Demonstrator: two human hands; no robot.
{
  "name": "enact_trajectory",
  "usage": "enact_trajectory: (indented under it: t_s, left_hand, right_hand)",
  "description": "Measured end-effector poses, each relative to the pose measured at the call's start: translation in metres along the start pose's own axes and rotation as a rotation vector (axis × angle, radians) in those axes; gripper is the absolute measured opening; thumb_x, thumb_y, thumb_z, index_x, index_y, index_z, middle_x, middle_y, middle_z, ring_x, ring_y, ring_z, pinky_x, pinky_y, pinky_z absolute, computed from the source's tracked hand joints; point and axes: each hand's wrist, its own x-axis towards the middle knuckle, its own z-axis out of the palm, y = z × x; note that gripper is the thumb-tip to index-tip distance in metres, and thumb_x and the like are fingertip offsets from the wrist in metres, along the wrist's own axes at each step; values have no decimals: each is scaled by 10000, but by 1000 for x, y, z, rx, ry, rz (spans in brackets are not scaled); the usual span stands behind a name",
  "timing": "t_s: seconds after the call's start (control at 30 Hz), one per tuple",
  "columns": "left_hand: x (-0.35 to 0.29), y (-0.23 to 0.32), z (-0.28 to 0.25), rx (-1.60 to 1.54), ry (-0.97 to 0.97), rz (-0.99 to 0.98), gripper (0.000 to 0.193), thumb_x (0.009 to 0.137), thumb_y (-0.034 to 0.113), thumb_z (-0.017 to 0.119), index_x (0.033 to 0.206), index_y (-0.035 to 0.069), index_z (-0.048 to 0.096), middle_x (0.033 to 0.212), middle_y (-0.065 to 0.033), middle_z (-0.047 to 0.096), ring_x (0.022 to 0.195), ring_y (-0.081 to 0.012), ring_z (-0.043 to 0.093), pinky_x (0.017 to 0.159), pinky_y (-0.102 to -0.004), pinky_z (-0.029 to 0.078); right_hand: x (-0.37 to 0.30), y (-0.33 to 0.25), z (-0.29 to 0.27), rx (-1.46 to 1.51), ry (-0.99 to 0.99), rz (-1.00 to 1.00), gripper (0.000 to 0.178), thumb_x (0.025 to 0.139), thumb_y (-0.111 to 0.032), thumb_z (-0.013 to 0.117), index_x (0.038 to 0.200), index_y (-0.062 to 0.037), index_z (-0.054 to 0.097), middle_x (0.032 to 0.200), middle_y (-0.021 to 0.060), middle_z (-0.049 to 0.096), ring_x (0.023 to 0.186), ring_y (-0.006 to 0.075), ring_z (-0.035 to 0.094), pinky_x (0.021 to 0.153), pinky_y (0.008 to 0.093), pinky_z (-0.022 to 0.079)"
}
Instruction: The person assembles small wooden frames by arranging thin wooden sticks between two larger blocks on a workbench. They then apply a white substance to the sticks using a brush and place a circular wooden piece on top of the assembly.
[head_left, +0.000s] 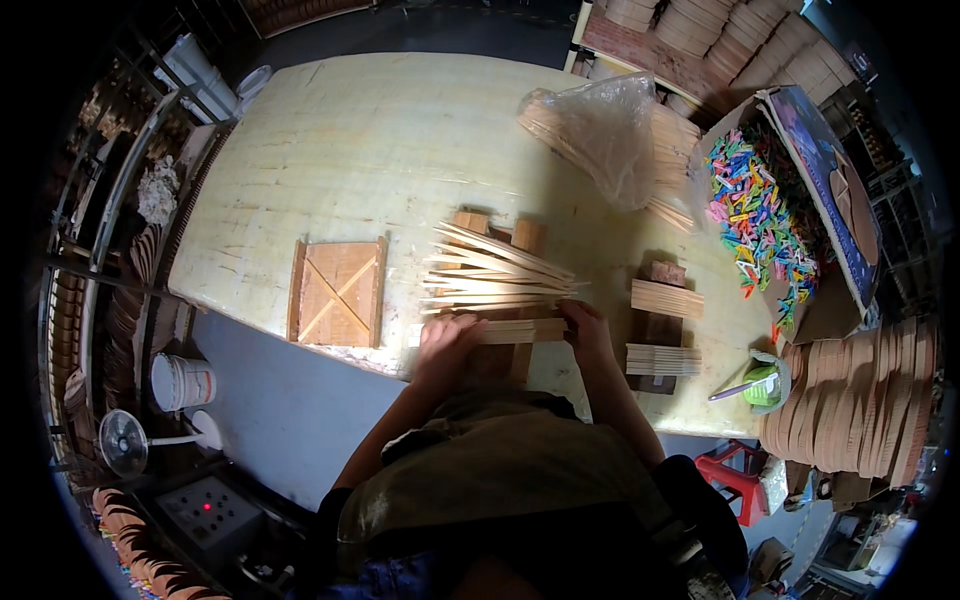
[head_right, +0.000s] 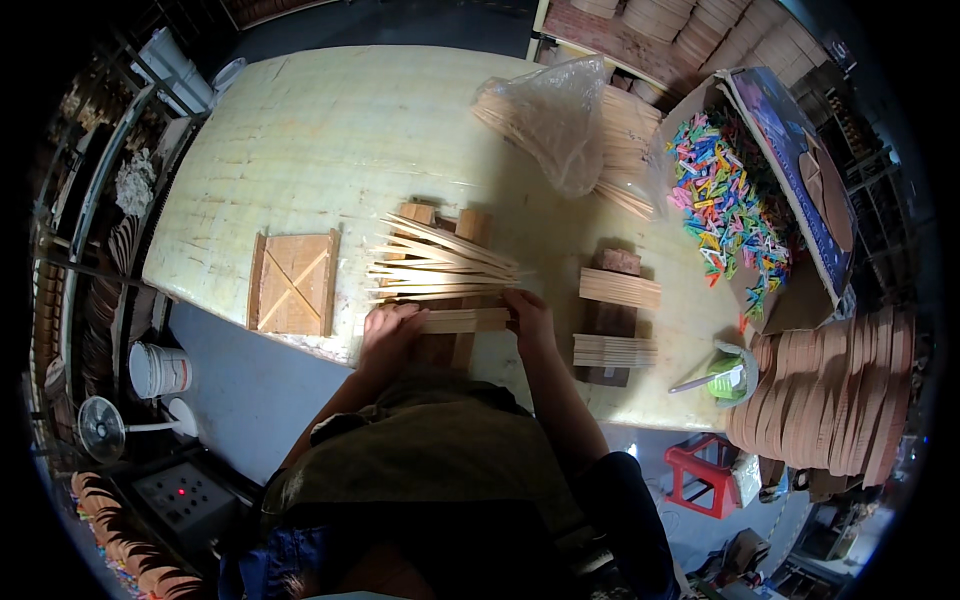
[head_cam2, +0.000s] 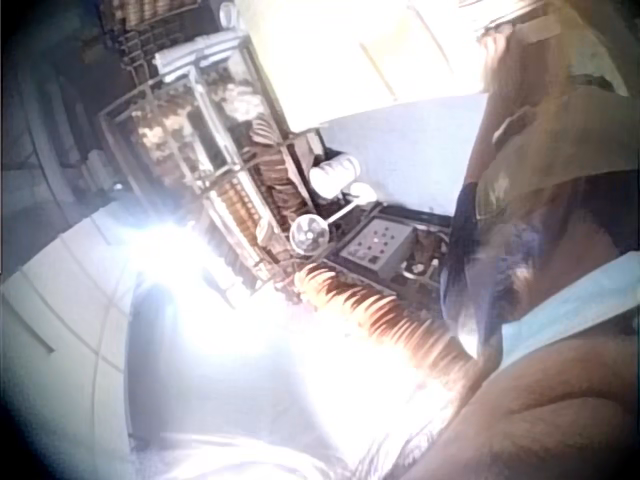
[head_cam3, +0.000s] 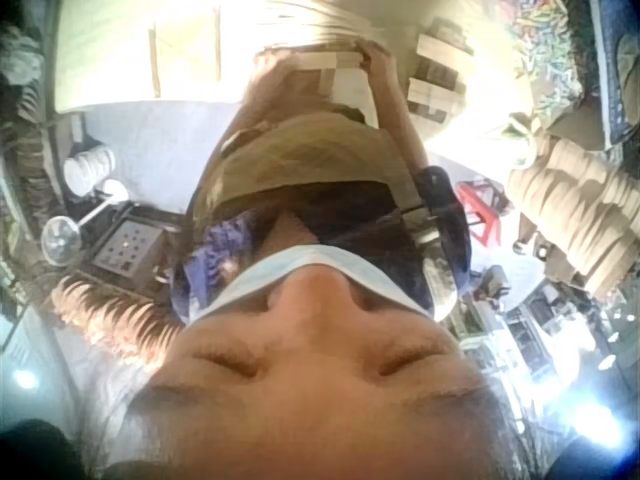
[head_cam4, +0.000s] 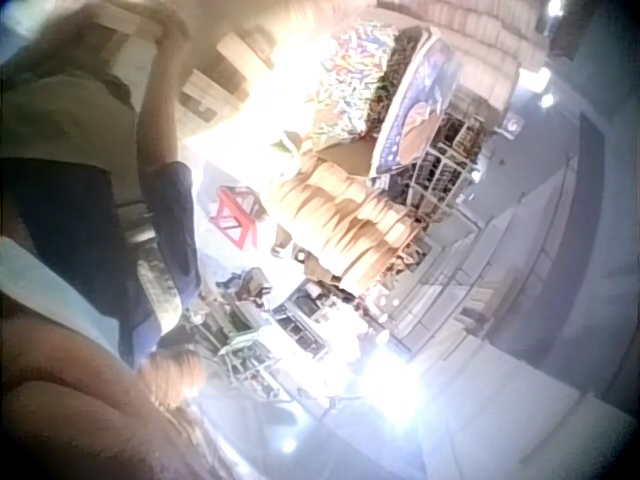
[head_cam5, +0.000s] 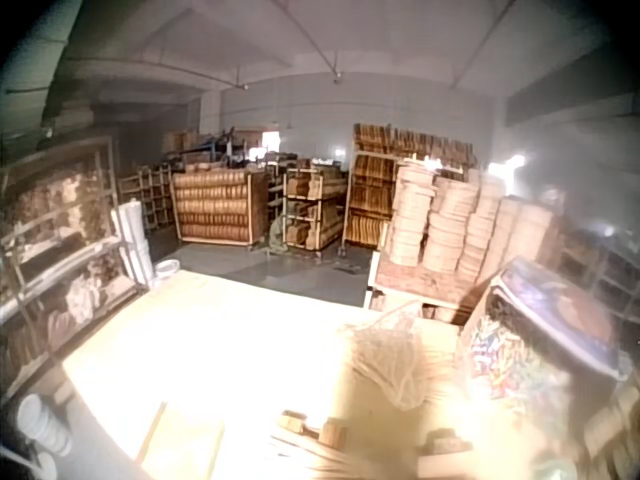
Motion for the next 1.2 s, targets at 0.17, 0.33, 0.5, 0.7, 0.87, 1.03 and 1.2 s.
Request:
enact_trajectory:
  t_s: [0.17, 0.33, 0.5, 0.7, 0.87, 1.03, 1.2]
  left_hand:
    - [-3, 1, 4, 109, 41, 0, 392, 806, 144, 596, 1198, 144, 615, 1248, -73, 531, 1163, -303, 487, 996, -442, 368]
    - [-3, -7, 8, 32, -12, 3, 379, 801, 142, 604, 1179, 131, 624, 1286, -81, 526, 1215, -328, 476, 1035, -492, 364]
    - [-3, -6, 7, -16, 5, -8, 393, 797, 126, 623, 1190, 136, 616, 1279, -91, 540, 1222, -344, 485, 1043, -521, 347]
    - [1, -3, 4, 38, 4, 21, 385, 798, 145, 604, 1181, 110, 610, 1236, -100, 563, 1155, -332, 526, 1032, -494, 373]
    - [3, -6, 4, -32, -8, 42, 377, 784, 130, 619, 1157, 71, 614, 1182, -108, 588, 1078, -325, 555, 990, -454, 392]
    - [1, -4, 3, -45, -46, -5, 406, 806, 147, 602, 1212, 122, 591, 1228, -107, 556, 1161, -332, 511, 1021, -470, 372]
    - [0, 1, 2, 152, 16, -5, 401, 825, 161, 597, 1226, 148, 589, 1314, -103, 511, 1255, -339, 454, 1066, -491, 337]
  right_hand:
    - [-4, -2, -1, -26, 7, 10, 206, 862, -160, 612, 1012, -28, 662, 893, 64, 655, 811, 164, 628, 684, 302, 510]
    - [-7, 2, -1, 4, -32, 15, 231, 868, -205, 644, 999, -18, 676, 891, 60, 648, 794, 155, 626, 675, 298, 521]
    - [-5, 5, 0, -71, -12, 9, 276, 906, -216, 608, 1038, 21, 653, 911, 85, 643, 811, 169, 630, 702, 311, 524]
    - [-7, -3, -7, -78, -112, -3, 286, 898, -212, 604, 1066, 12, 662, 913, 75, 638, 826, 171, 628, 703, 309, 531]
    - [-2, -1, -8, 62, -145, 100, 240, 875, -212, 628, 1043, -47, 671, 941, 46, 634, 819, 148, 611, 682, 298, 507]
    - [17, 4, 1, 89, -37, -7, 188, 889, -222, 648, 974, -54, 653, 861, 29, 636, 720, 122, 576, 612, 268, 445]
    - [15, 0, -1, -73, -29, -31, 203, 890, -239, 667, 920, -38, 658, 813, 33, 631, 701, 116, 571, 608, 264, 443]
